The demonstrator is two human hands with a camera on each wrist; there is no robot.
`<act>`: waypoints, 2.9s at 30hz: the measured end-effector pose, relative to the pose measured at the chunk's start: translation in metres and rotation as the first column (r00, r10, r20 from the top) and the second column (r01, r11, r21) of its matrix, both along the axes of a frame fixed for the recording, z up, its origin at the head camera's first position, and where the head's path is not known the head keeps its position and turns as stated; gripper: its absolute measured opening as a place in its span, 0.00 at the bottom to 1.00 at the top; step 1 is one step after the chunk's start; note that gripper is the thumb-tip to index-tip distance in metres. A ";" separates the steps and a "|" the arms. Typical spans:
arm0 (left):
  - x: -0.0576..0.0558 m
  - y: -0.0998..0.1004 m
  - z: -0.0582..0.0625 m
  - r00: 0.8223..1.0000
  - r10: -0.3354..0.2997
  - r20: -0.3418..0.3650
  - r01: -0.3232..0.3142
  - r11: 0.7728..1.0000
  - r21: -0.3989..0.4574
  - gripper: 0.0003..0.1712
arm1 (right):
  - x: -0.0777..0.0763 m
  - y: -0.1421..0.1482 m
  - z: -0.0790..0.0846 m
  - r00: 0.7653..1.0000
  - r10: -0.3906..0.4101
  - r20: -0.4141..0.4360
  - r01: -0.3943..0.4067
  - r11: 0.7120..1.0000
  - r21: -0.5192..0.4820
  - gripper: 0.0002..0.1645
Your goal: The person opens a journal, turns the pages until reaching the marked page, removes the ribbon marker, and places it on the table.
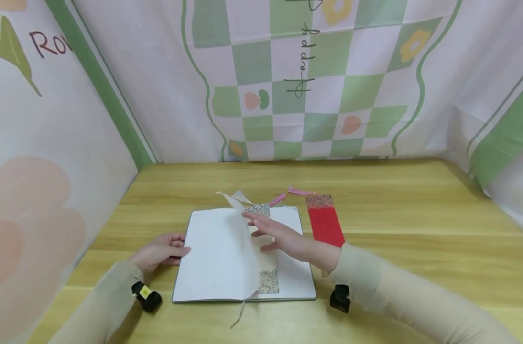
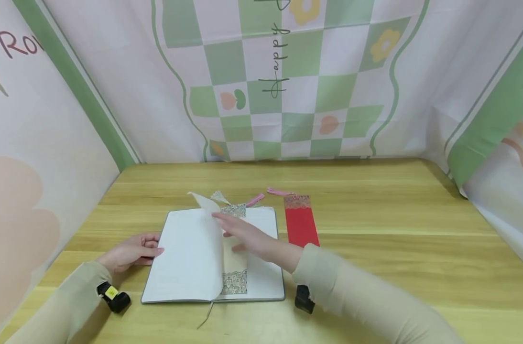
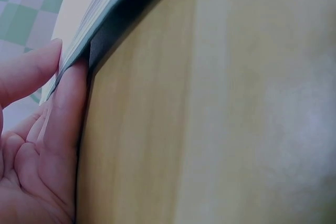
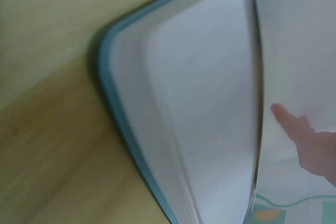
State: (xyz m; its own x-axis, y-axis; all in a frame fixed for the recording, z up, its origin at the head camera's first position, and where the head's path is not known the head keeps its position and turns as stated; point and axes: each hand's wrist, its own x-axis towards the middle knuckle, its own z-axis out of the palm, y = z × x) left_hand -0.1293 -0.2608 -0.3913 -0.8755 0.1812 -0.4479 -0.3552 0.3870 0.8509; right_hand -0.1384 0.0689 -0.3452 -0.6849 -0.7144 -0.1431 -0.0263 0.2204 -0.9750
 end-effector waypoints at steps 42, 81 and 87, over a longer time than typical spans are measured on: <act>-0.002 -0.005 0.000 0.998 -0.056 0.011 0.054 0.995 0.086 0.21 | 0.022 -0.028 -0.011 0.747 0.508 -0.428 -0.110 0.731 0.674 0.31; -0.002 -0.004 0.004 0.997 -0.074 0.003 0.073 0.996 0.057 0.14 | -0.042 -0.001 -0.013 0.871 -0.460 0.171 0.409 0.874 0.263 0.46; 0.001 -0.004 0.002 0.997 -0.075 -0.004 0.075 0.996 0.040 0.15 | -0.040 -0.004 -0.024 0.866 -0.469 0.173 0.436 0.878 0.198 0.41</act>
